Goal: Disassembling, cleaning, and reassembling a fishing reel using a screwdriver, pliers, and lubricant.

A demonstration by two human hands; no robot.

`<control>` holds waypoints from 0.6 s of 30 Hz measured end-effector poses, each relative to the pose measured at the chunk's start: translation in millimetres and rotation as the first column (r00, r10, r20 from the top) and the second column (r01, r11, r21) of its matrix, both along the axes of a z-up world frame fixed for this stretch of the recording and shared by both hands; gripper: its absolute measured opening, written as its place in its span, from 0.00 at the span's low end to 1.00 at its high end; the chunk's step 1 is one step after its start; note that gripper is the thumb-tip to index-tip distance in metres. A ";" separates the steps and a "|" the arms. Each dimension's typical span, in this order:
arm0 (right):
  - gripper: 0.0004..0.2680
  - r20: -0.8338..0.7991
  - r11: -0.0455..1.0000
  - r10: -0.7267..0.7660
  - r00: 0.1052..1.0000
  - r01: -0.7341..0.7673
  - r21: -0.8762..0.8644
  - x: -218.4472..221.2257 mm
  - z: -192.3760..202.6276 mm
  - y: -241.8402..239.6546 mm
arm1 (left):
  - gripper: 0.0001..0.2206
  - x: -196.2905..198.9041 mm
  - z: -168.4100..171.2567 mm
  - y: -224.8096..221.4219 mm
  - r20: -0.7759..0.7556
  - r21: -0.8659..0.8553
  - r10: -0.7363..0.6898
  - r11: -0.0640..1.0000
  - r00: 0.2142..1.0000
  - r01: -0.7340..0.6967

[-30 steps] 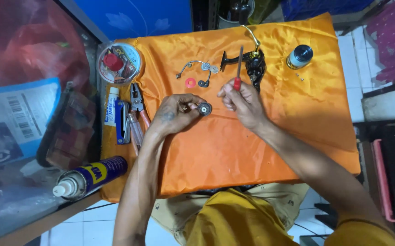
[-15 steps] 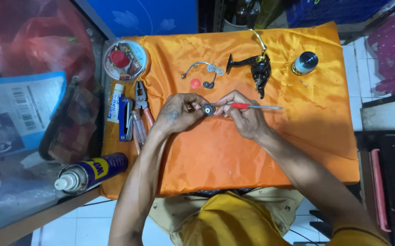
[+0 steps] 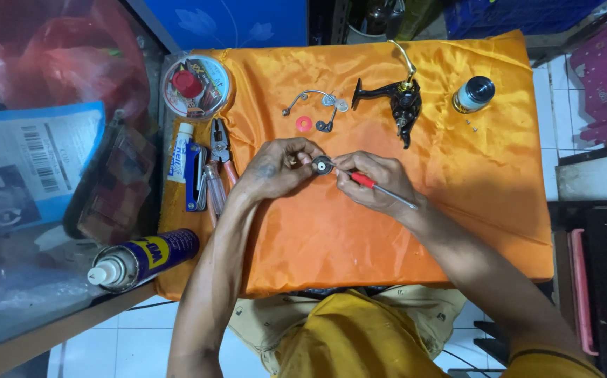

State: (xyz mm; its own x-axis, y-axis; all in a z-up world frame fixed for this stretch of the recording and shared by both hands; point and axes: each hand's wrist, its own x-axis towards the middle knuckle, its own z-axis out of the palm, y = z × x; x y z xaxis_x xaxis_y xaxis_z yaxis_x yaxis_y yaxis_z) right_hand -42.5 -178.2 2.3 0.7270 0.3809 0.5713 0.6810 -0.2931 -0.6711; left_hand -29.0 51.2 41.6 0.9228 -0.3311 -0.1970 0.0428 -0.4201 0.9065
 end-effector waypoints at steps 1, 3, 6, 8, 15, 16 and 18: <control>0.01 0.000 1.000 0.001 1.000 -0.001 -0.003 -0.2 -1.0 0.3 | 0.10 -0.8 1.2 0.6 0.000 -0.003 0.001 1.000 1.000 -0.001; 0.03 0.018 0.999 0.019 1.000 -0.020 0.046 1.1 -2.3 0.4 | 0.11 -1.1 3.9 1.6 -0.005 0.019 -0.018 1.000 1.000 0.018; 0.03 0.029 0.999 0.036 0.999 -0.037 0.030 0.7 5.9 2.1 | 0.10 -4.0 8.7 -0.3 0.003 0.035 -0.009 0.999 1.000 0.009; 0.03 0.026 0.999 0.046 0.999 -0.046 0.014 0.1 8.4 1.6 | 0.10 -3.3 -0.2 -0.7 0.013 0.042 -0.007 0.999 1.000 0.006; 0.03 -0.001 0.996 0.091 0.996 -0.091 -0.014 4.2 12.2 7.7 | 0.09 -6.5 11.3 0.9 0.067 0.045 -0.033 0.999 0.997 0.030; 0.03 -0.001 0.996 0.094 0.996 -0.094 -0.012 5.7 12.4 8.6 | 0.09 -5.0 5.3 1.8 0.066 0.047 -0.030 0.999 0.997 0.027; 0.03 -0.004 0.992 0.117 0.993 -0.117 -0.037 8.1 12.7 9.7 | 0.09 -2.3 -7.2 2.9 0.109 0.034 -0.040 0.999 0.993 0.036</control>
